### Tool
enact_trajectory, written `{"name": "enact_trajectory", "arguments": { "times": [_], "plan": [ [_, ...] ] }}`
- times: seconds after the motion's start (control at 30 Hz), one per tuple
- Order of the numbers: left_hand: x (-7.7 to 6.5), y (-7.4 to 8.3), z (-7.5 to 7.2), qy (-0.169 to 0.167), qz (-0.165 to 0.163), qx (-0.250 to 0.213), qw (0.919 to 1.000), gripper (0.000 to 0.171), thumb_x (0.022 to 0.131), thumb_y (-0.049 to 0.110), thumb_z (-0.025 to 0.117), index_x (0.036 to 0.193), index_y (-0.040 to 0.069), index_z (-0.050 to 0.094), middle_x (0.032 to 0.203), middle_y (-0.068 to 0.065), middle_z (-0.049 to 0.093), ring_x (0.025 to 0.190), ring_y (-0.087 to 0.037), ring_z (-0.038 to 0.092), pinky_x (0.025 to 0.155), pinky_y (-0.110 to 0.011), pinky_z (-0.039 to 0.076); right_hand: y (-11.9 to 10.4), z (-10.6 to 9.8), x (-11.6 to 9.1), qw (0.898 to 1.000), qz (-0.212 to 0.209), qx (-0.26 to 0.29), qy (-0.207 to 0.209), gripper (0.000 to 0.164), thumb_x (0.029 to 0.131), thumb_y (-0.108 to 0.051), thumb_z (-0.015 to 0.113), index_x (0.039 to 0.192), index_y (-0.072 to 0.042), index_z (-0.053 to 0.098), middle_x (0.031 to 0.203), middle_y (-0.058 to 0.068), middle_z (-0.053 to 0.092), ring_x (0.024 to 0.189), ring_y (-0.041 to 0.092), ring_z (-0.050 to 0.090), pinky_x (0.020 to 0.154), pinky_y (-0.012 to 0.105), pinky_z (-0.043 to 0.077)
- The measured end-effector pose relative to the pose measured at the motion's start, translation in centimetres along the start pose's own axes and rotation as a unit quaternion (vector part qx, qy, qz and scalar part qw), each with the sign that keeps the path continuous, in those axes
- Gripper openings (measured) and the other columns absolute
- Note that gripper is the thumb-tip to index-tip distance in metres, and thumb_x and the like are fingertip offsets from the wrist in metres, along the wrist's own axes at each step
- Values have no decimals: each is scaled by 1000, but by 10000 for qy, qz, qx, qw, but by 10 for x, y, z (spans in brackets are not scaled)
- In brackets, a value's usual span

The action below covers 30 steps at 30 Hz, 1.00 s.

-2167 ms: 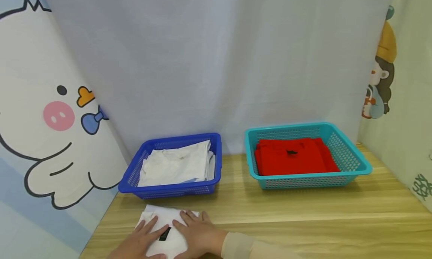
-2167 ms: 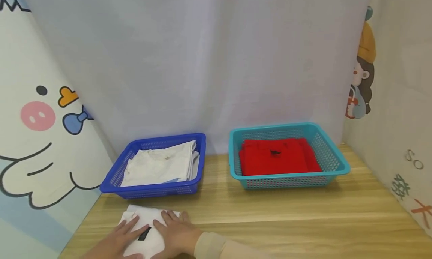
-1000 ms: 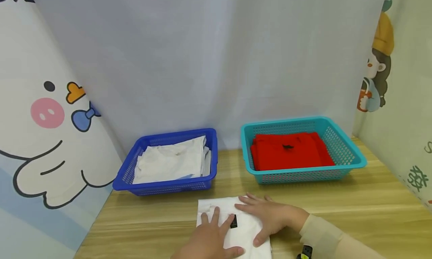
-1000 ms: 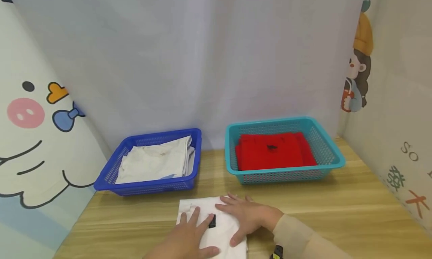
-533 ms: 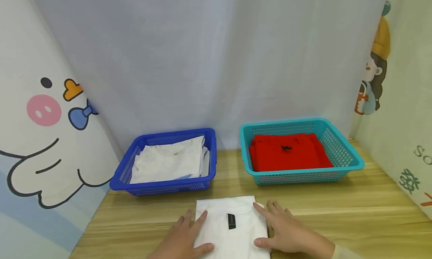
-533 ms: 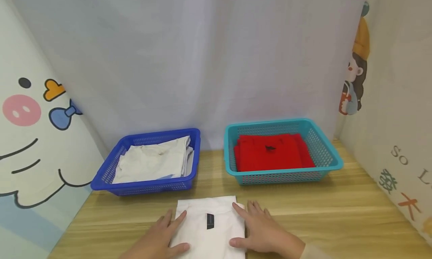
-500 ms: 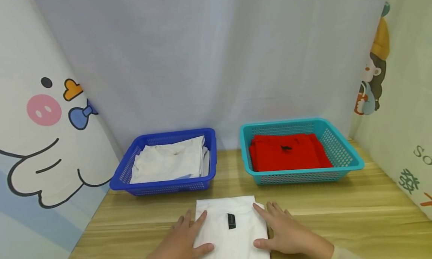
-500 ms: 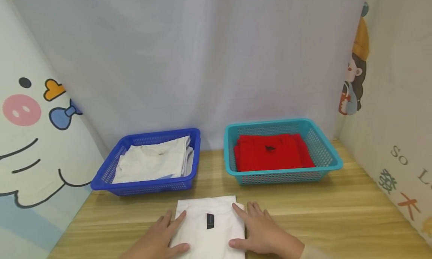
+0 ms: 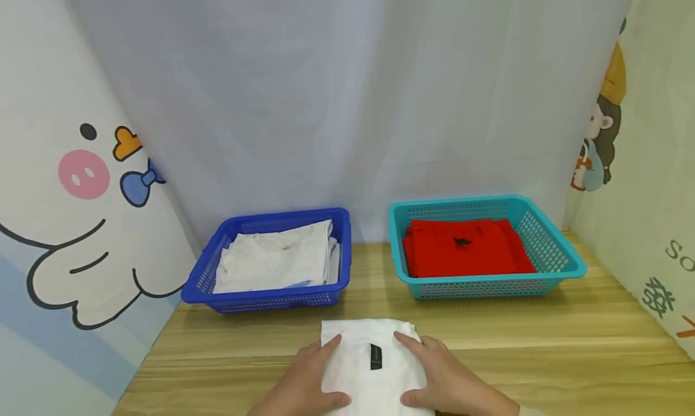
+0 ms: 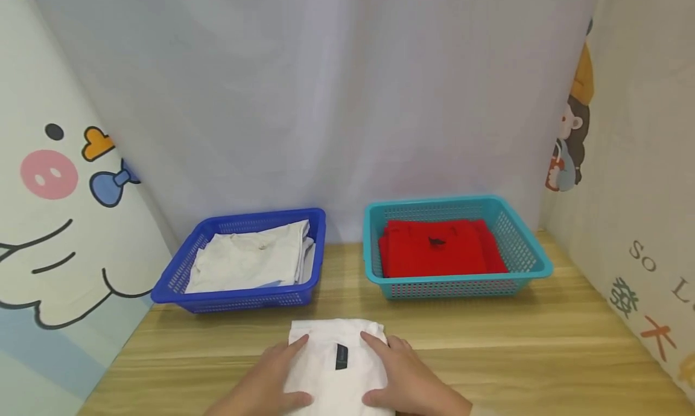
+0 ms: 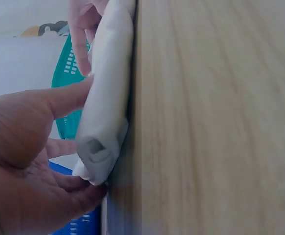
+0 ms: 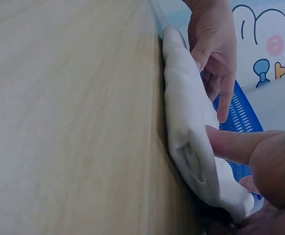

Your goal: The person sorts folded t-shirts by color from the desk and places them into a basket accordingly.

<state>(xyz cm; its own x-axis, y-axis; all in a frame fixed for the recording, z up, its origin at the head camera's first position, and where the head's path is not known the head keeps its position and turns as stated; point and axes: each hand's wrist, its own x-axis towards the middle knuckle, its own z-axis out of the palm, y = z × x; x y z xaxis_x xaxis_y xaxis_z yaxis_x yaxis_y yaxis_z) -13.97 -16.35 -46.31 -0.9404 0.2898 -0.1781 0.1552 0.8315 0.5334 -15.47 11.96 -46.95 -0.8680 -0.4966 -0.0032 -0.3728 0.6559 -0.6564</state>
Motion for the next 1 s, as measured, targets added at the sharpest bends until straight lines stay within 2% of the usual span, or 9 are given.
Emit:
{"name": "enact_trajectory", "arguments": {
  "times": [0.1,0.23,0.3,0.4,0.5,0.67,0.73,0.87,1.0],
  "plan": [
    [-3,1,-1,265,205,-544,9980,93,67,30,88,146,10,41,131,-24,45,115,-38,50,94,-57,43,1,0,2,9984,124,548,-92,88,69,-30,85,146,-26,42,131,14,53,110,26,52,89,49,46],
    [-6,2,-1,411,37,-1037,9937,94,62,18,90,143,10,44,124,-23,46,107,-35,53,92,-58,44,4,0,5,9883,231,1498,-173,80,72,-16,84,142,-24,48,130,11,56,110,26,53,90,45,46],
    [-5,4,-2,440,-149,-1179,9919,94,61,16,90,143,11,44,121,-22,47,105,-35,53,92,-59,43,6,0,6,9790,312,2007,-172,74,74,-10,82,140,-22,51,128,14,56,108,28,53,86,42,49],
    [-4,6,-2,413,-452,-1239,9904,94,60,15,90,142,14,45,126,-27,48,113,-43,50,94,-64,38,6,0,6,9627,468,2661,-106,63,77,-8,79,135,-19,56,131,19,52,112,31,52,84,40,52],
    [-3,7,-4,288,-559,-1292,9896,91,61,15,90,142,13,46,133,-28,49,121,-47,45,97,-66,34,7,1,5,9466,511,3182,-91,56,80,-9,77,133,-14,58,135,23,47,114,32,51,83,39,53],
    [-3,5,-6,16,-410,-1493,9879,84,65,14,88,139,15,49,137,-19,51,125,-43,45,100,-64,32,10,3,4,9200,518,3878,-253,56,82,-9,75,134,-6,54,130,21,50,105,28,57,82,37,54],
    [-4,3,-6,-55,-227,-1635,9863,79,67,14,87,138,15,51,137,-16,51,126,-41,44,101,-64,32,10,4,4,9098,538,4102,-330,58,82,-9,76,135,-4,52,125,19,53,99,26,61,80,37,54],
    [-3,-3,-8,-222,16,-2188,9755,70,71,14,85,134,18,55,134,-14,53,123,-37,45,101,-62,32,10,5,6,8899,615,4499,-438,60,82,-11,76,135,-2,50,115,14,59,91,27,66,77,38,56],
    [-1,-8,-9,-529,-84,-2906,9553,65,74,16,84,133,20,56,135,-12,51,125,-35,42,101,-61,32,10,5,6,8746,682,4777,-470,59,83,-11,76,135,-2,50,112,13,62,88,28,67,76,41,56]
  ]
}}
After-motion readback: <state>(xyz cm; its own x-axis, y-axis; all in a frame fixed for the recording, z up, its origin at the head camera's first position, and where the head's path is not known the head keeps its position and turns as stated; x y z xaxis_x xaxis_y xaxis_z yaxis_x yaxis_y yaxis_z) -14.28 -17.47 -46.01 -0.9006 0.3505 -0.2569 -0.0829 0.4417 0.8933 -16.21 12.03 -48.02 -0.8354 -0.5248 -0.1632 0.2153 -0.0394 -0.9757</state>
